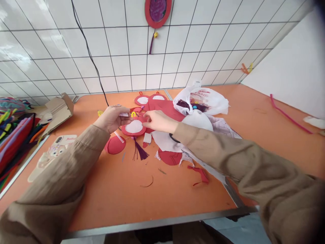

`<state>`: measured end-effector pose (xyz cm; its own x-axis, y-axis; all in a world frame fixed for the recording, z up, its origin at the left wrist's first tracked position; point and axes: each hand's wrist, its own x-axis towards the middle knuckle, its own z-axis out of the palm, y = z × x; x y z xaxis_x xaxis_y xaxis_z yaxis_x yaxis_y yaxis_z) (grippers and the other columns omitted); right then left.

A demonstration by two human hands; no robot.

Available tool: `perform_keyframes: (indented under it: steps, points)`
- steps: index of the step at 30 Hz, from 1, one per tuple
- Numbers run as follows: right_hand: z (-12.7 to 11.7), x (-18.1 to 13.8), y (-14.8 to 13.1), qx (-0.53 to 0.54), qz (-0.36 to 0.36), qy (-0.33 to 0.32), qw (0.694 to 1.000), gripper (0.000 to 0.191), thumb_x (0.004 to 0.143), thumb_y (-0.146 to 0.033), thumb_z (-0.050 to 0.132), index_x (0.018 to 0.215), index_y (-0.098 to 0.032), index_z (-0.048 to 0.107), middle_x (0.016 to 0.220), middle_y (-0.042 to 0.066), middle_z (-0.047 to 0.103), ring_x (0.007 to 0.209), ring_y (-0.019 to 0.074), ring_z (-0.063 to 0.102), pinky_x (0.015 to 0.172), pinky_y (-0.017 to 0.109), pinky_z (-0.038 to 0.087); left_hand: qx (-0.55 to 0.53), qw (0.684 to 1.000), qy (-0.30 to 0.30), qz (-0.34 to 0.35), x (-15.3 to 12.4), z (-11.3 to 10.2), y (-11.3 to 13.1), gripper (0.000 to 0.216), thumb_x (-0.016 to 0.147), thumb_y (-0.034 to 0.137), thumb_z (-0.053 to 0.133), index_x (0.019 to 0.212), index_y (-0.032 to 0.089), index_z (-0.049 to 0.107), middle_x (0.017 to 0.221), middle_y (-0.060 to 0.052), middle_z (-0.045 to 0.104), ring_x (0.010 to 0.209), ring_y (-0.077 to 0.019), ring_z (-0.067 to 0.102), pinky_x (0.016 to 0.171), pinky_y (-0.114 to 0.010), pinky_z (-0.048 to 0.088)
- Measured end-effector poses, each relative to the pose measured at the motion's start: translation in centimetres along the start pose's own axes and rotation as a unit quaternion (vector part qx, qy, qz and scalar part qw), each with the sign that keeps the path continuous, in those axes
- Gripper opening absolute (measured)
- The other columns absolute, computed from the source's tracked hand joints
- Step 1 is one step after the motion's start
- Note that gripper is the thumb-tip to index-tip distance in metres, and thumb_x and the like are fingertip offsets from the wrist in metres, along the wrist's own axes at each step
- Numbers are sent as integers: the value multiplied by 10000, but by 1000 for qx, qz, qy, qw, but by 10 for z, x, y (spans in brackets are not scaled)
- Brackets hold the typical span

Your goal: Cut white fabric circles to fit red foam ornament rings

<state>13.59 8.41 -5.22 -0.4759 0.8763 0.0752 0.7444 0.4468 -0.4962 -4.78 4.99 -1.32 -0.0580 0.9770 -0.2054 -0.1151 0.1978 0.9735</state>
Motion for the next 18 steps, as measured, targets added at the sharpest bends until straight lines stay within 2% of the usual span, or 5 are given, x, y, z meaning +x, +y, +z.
perform_keyframes:
  steps: [3,6,9,14,18]
  points:
    - [15,18,-2,-17,37,15,999,323,779,-329,700,1072,-200,658,1024,145,685,1066,352,613,822,452,504,-24,1000,8,1,1,0,-1,230,716,-32,535,527,99,531,503,-48,569,448,-116,589,449,-197,496]
    - [23,25,-1,0,43,35,998,310,749,-227,705,1055,-215,664,1032,136,673,1080,338,600,827,441,505,-28,1000,1,-5,3,-2,-2,212,691,-36,507,537,110,522,490,-54,567,441,-132,591,408,-196,469]
    - [26,27,2,41,41,46,997,273,709,-140,701,974,-203,689,961,124,673,998,309,623,817,417,494,-42,999,-11,-17,5,-6,-3,170,685,-23,474,626,126,531,483,-46,567,429,-151,593,382,-204,448]
    - [21,24,14,126,28,71,989,76,686,-171,697,717,-185,629,742,35,622,765,193,595,712,327,458,-39,999,-23,1,8,-12,-4,255,707,-31,499,910,95,590,624,-73,658,498,-155,635,435,-209,474]
    - [9,13,23,177,12,103,979,191,736,-224,639,617,-183,496,629,-29,497,638,126,484,617,280,391,-30,999,-3,28,13,-16,-6,113,744,2,580,810,90,604,639,-51,628,481,-94,581,436,-176,433]
